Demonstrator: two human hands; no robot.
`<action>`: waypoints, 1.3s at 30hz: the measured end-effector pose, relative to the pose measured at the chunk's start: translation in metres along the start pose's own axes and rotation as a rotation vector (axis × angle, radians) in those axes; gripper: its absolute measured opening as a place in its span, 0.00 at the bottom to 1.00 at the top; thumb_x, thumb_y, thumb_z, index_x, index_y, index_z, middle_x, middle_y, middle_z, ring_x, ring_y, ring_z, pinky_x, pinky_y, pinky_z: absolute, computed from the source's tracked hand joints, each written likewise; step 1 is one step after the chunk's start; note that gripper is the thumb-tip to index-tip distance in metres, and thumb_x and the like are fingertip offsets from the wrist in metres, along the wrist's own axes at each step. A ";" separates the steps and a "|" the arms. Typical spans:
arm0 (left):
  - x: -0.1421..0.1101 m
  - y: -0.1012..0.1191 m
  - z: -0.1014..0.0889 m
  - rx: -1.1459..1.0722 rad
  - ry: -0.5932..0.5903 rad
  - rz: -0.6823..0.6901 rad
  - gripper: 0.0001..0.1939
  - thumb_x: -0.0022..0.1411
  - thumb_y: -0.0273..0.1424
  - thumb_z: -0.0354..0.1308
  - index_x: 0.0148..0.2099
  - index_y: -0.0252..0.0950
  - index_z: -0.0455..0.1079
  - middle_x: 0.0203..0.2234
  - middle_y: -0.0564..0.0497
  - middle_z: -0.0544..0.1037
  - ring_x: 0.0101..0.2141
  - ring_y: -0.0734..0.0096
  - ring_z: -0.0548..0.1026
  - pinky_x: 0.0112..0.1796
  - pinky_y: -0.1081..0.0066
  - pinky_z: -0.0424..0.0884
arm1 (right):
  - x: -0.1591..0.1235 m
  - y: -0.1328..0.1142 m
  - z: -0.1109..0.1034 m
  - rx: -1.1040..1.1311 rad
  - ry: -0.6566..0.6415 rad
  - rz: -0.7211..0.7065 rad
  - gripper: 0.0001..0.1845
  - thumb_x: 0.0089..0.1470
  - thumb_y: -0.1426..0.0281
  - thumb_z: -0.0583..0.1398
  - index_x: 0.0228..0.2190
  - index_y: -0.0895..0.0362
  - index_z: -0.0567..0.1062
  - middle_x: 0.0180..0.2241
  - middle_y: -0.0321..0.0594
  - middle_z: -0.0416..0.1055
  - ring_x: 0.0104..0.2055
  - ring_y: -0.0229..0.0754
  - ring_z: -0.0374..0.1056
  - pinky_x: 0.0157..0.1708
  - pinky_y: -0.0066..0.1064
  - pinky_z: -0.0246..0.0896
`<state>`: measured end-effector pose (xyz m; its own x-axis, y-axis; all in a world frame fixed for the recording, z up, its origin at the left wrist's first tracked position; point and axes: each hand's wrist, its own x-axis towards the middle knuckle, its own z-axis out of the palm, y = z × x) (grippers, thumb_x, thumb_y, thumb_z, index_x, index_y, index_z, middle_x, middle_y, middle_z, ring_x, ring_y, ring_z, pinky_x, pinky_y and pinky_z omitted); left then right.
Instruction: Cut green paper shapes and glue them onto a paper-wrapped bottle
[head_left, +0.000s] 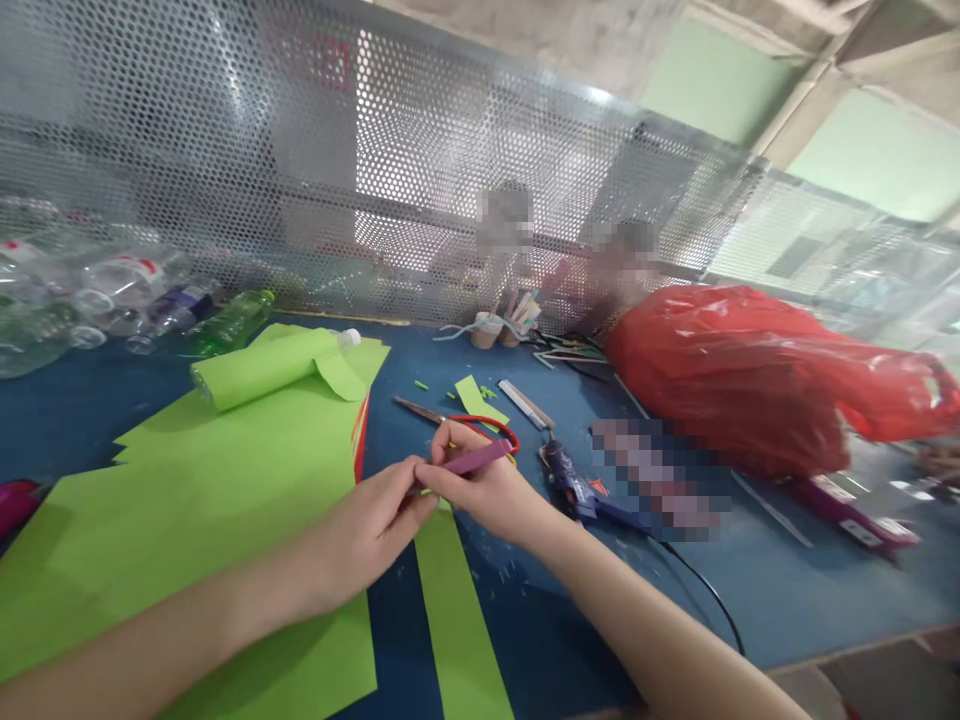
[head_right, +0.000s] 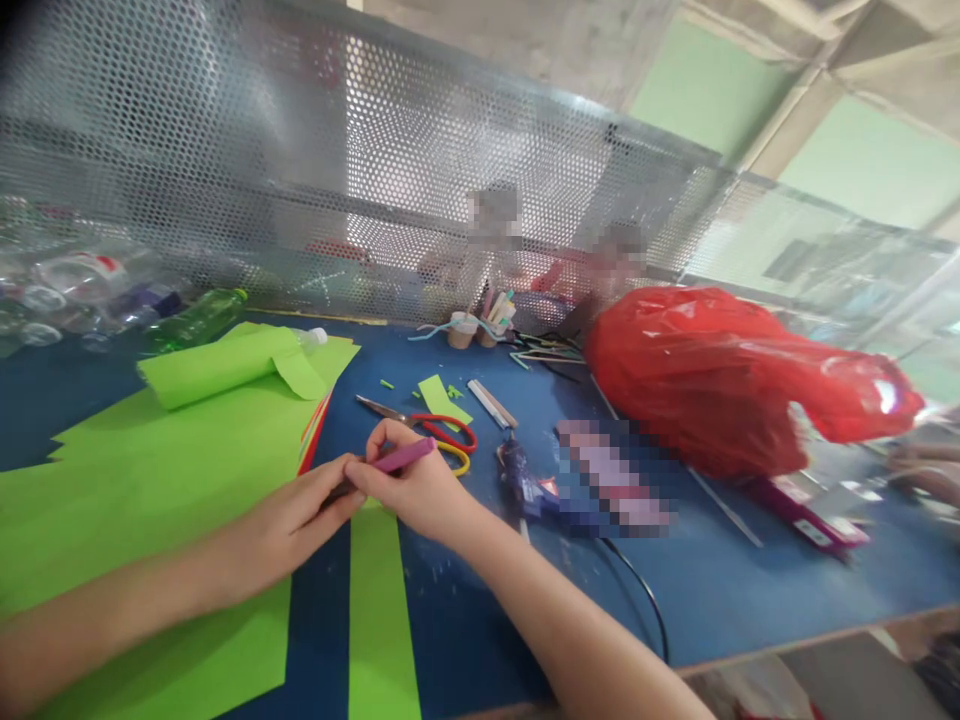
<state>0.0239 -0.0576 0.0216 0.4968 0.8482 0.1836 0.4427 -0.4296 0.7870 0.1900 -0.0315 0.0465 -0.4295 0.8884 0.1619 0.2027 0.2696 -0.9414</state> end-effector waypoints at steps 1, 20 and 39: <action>0.000 0.001 0.000 0.003 0.004 -0.004 0.15 0.68 0.40 0.40 0.42 0.38 0.64 0.35 0.49 0.73 0.36 0.66 0.72 0.38 0.66 0.70 | 0.000 0.000 0.001 -0.010 0.015 -0.011 0.13 0.49 0.66 0.63 0.25 0.56 0.63 0.21 0.27 0.56 0.22 0.31 0.50 0.21 0.24 0.46; -0.001 0.003 0.004 -0.059 -0.011 -0.015 0.20 0.69 0.40 0.38 0.55 0.39 0.62 0.42 0.47 0.75 0.43 0.64 0.73 0.47 0.63 0.68 | 0.000 0.013 0.015 0.267 0.057 0.163 0.19 0.53 0.57 0.59 0.24 0.54 0.58 0.12 0.22 0.51 0.15 0.30 0.44 0.16 0.23 0.37; -0.002 0.010 -0.002 -0.140 -0.037 -0.021 0.20 0.69 0.36 0.41 0.59 0.41 0.61 0.46 0.47 0.75 0.43 0.65 0.74 0.46 0.65 0.67 | -0.004 0.016 0.021 0.391 0.080 0.172 0.17 0.54 0.60 0.59 0.24 0.54 0.57 0.13 0.22 0.50 0.15 0.29 0.41 0.16 0.24 0.34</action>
<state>0.0255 -0.0634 0.0303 0.5167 0.8435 0.1464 0.3460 -0.3621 0.8655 0.1767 -0.0384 0.0245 -0.3457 0.9383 0.0013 -0.0905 -0.0320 -0.9954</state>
